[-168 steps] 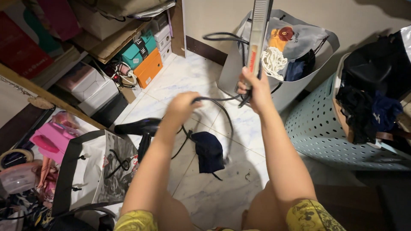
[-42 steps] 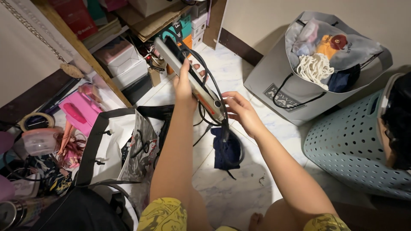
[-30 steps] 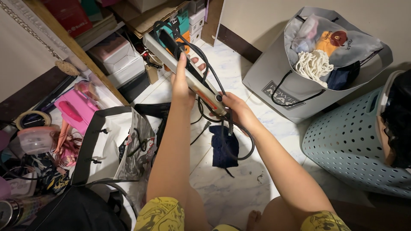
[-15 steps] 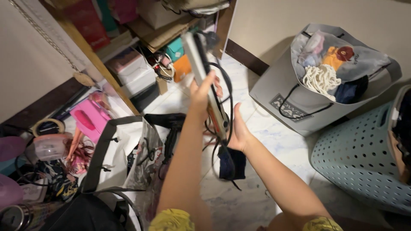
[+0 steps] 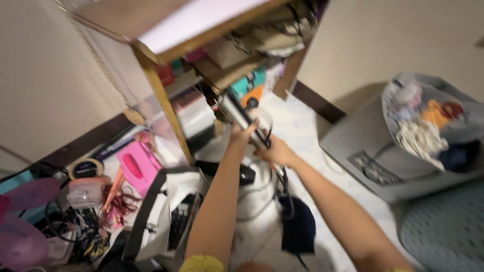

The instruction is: The person picks up and sorts various personal items including a hair dryer, a hair straightener, and bags, placing some into a white bin and arranging others on floor and shelves.

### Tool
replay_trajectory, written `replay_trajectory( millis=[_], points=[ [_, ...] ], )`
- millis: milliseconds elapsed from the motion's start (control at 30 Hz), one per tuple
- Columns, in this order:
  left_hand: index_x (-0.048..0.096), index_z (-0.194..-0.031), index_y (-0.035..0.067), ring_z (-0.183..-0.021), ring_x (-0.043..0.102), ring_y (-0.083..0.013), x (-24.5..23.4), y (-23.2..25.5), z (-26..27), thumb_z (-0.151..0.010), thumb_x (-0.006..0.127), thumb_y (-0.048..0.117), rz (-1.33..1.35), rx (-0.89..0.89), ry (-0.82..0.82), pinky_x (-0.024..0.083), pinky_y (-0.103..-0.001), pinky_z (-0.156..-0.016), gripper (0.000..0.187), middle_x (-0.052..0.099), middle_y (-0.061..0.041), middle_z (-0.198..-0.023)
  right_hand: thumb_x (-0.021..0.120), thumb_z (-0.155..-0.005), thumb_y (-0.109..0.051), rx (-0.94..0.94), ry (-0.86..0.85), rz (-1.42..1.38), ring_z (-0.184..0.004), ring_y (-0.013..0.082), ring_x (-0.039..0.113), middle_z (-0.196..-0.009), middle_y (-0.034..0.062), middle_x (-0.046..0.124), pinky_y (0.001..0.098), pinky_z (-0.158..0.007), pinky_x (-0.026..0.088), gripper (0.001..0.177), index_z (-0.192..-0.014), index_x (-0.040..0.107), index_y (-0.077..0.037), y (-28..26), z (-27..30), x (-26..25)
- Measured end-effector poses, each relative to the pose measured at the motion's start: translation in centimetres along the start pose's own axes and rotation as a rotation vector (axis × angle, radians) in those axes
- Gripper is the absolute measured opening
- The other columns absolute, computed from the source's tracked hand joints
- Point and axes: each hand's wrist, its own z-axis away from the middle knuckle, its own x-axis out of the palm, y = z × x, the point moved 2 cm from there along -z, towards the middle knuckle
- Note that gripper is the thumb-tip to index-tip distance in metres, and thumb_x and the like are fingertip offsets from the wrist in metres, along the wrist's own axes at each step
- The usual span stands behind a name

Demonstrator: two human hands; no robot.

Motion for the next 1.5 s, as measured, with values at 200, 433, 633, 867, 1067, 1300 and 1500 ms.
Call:
replay_trajectory(
  millis=[200,433,633,867,1067,1300,1500],
  points=[
    [0.065,-0.114,0.01,-0.08,0.068,-0.0163,-5.4,-1.7,-7.4,-0.083,0.08,0.015,0.205,0.126,0.198,0.055,-0.03,-0.071,0.035,0.07,-0.005,-0.095,0.081,-0.075,-0.023,0.051,0.18,0.585,-0.102,0.0365,0.071,-0.108,0.0159,0.074,0.0439,-0.089,0.055,0.082,-0.148,0.045,-0.033,0.0,-3.4,0.9],
    [0.066,-0.114,0.006,-0.079,0.066,-0.0146,-9.2,-6.5,-16.6,-0.084,0.08,0.01,0.074,0.184,0.416,0.053,-0.031,-0.067,0.034,0.069,-0.003,-0.095,0.074,-0.076,-0.029,0.108,0.143,0.781,-0.099,0.0397,0.07,-0.104,0.017,0.075,0.048,-0.087,0.056,0.082,-0.151,0.04,-0.039,1.5,-8.8,-0.9],
    [0.064,-0.117,0.002,-0.084,0.068,-0.0239,-12.8,-8.4,-22.8,-0.089,0.063,0.011,0.08,0.203,0.452,0.056,-0.037,-0.072,0.029,0.07,-0.013,-0.099,0.075,-0.074,-0.031,-0.106,0.299,0.769,-0.098,0.0407,0.07,-0.101,0.0163,0.074,0.0508,-0.083,0.056,0.069,-0.139,0.052,-0.029,1.1,-14.7,-0.6],
    [0.041,-0.145,0.014,-0.122,0.049,-0.0136,-4.8,-5.4,-6.5,-0.099,0.054,0.05,0.024,0.097,0.506,0.045,-0.035,-0.093,0.06,0.052,0.005,-0.134,0.066,-0.097,-0.033,0.017,0.301,0.948,-0.099,0.0413,0.07,-0.103,0.0191,0.074,0.0519,-0.087,0.056,0.039,-0.129,0.053,-0.014,3.6,-22.5,2.7],
    [0.054,-0.13,0.01,-0.093,0.066,-0.0169,-1.8,-4.3,-2.5,-0.099,0.047,0.05,0.217,0.001,0.099,0.057,-0.031,-0.079,0.051,0.066,-0.004,-0.107,0.059,-0.098,-0.019,0.185,0.444,1.034,-0.099,0.0392,0.07,-0.113,0.0199,0.066,0.0543,-0.077,0.059,0.052,-0.146,0.04,-0.027,1.2,-24.0,5.2],
    [0.06,-0.098,0.007,-0.052,0.051,-0.0146,-5.5,-6.6,-8.8,-0.104,0.046,0.038,0.092,-0.085,0.435,0.038,-0.03,-0.045,0.035,0.056,-0.004,-0.07,0.079,-0.081,-0.045,0.039,0.198,0.699,-0.113,0.0449,0.066,-0.119,0.028,0.069,0.048,-0.098,0.053,0.08,-0.138,0.045,0.0,0.4,-25.0,2.7],
    [0.067,-0.093,-0.005,-0.06,0.067,-0.0217,-12.2,-4.4,-18.9,-0.103,0.057,0.038,-0.002,0.045,0.658,0.051,-0.038,-0.051,0.045,0.07,-0.012,-0.075,0.065,-0.087,-0.051,-0.064,0.156,0.244,-0.111,0.0394,0.068,-0.123,0.027,0.067,0.0444,-0.093,0.054,0.082,-0.152,0.035,-0.01,2.1,-24.1,3.2]
  ],
)
